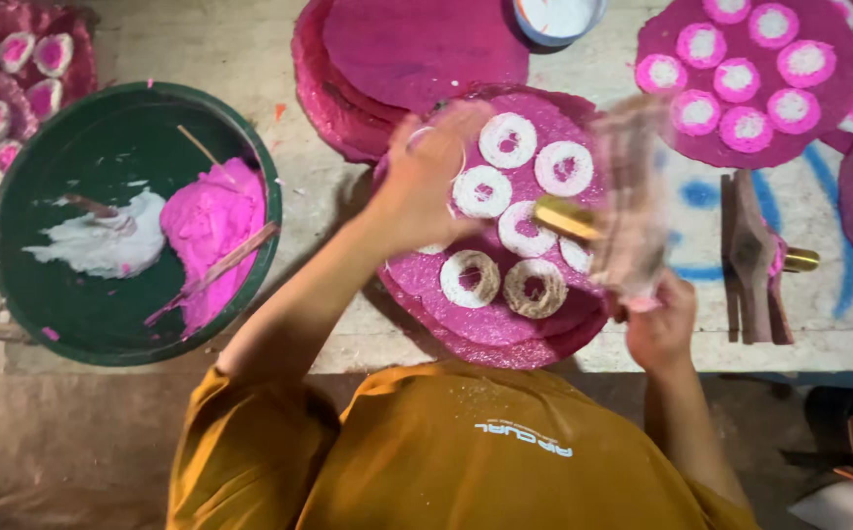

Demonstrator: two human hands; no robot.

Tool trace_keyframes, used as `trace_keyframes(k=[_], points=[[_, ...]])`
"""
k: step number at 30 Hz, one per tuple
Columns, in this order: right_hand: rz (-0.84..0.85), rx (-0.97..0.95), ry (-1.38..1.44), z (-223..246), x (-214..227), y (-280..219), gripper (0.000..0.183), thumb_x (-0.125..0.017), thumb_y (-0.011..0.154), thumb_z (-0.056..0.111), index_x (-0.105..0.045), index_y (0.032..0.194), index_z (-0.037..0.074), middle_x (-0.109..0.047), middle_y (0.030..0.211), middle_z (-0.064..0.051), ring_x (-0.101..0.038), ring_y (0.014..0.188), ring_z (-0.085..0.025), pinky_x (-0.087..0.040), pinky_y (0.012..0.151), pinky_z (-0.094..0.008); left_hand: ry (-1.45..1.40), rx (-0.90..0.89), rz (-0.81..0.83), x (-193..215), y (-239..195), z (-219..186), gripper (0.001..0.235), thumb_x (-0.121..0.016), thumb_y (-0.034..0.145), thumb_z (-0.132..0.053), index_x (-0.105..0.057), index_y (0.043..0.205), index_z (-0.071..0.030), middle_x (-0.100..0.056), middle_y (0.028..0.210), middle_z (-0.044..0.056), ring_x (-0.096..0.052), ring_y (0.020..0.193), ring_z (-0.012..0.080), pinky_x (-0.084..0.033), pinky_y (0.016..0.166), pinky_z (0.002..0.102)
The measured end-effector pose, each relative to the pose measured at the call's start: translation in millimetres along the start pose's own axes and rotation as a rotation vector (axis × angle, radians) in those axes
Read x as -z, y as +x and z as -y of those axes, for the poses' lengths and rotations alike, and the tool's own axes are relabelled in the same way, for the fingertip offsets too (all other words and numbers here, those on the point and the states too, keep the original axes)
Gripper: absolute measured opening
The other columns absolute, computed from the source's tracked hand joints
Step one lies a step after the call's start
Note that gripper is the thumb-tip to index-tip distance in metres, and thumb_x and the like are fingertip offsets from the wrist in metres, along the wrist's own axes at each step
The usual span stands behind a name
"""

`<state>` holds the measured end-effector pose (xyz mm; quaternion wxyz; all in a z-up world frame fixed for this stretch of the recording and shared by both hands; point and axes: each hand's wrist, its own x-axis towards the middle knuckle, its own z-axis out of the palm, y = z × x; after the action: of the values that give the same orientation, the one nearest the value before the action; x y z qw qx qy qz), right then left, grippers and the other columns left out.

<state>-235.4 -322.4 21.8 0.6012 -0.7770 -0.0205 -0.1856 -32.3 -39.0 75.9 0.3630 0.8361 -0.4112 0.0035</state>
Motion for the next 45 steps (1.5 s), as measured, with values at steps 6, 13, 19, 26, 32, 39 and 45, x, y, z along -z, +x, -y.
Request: trace_keyframes(k=[6,13,19,26,32,39,45], points=[[0.492,0.584,-0.525,99.5,-13.3,30.6,0.059,-0.077,0.076,0.06,-0.06,0.083,0.004,-0.052,0.066,-0.011,-0.054,0.058,-0.03,-0.042,0.053,-0.042,-0.17,0.026,0.572,26.4,-51.7,-114.4,0.04,-0.074,0.077,-0.034,-0.064,0.112,-0.018,-0.068,0.096,0.013,-0.067,0.089,0.0313,-0.045,0.076,0.043],[0.909,1.197,-0.399,171.2,-67.9,123.2,0.059,-0.073,0.081,0.058,-0.063,0.088,0.0,-0.054,0.071,-0.008,-0.056,0.061,-0.026,-0.044,0.053,-0.039,-0.377,-0.258,0.746,45.7,-85.8,-94.7,0.049,-0.073,0.069,-0.03,-0.06,0.109,-0.004,-0.069,0.08,0.018,-0.068,0.076,0.0399,-0.053,0.063,0.046],[1.465,0.383,0.077,177.1,-124.1,86.2,0.04,-0.07,0.101,0.044,-0.064,0.091,0.006,-0.063,0.081,-0.009,-0.067,0.076,-0.032,-0.048,0.064,-0.042,-0.062,-0.137,0.527,111.7,-167.8,-110.0,0.031,-0.065,0.085,-0.025,-0.064,0.112,-0.01,-0.072,0.097,0.014,-0.072,0.081,0.0344,-0.056,0.069,0.047],[1.472,0.374,0.08,209.0,-179.8,100.5,0.031,-0.073,0.093,0.035,-0.061,0.085,0.007,-0.061,0.075,-0.006,-0.067,0.07,-0.031,-0.046,0.063,-0.043,-0.017,0.288,0.404,188.7,-278.9,-15.1,0.028,-0.064,0.087,-0.015,-0.068,0.114,-0.008,-0.073,0.096,0.013,-0.071,0.082,0.0291,-0.056,0.065,0.042],[0.768,1.435,-0.716,204.3,-271.2,148.8,0.008,-0.074,0.082,0.007,-0.069,0.088,0.011,-0.053,0.064,0.002,-0.052,0.057,-0.013,-0.038,0.055,-0.031,-1.328,0.475,0.399,224.0,-354.8,86.4,0.042,-0.058,0.096,-0.014,-0.059,0.136,0.0,-0.072,0.129,0.018,-0.07,0.119,0.0286,-0.055,0.101,0.041],[0.494,1.685,-0.746,196.0,-339.2,171.0,0.025,-0.074,0.084,-0.005,-0.068,0.093,0.017,-0.059,0.081,0.002,-0.059,0.073,-0.013,-0.048,0.073,-0.028,-1.817,0.338,0.376,219.8,-358.9,89.5,0.053,-0.064,0.087,-0.011,-0.056,0.137,0.003,-0.067,0.134,0.02,-0.065,0.13,0.0298,-0.049,0.113,0.043],[0.407,1.479,-0.775,204.2,-384.9,159.8,0.022,-0.083,0.087,0.014,-0.077,0.108,0.018,-0.062,0.113,-0.003,-0.057,0.106,-0.018,-0.048,0.096,-0.036,-1.406,0.59,-0.069,192.5,-357.2,80.5,0.023,-0.068,0.089,0.0,-0.062,0.11,0.004,-0.065,0.095,0.012,-0.067,0.08,0.0223,-0.055,0.073,0.039]])
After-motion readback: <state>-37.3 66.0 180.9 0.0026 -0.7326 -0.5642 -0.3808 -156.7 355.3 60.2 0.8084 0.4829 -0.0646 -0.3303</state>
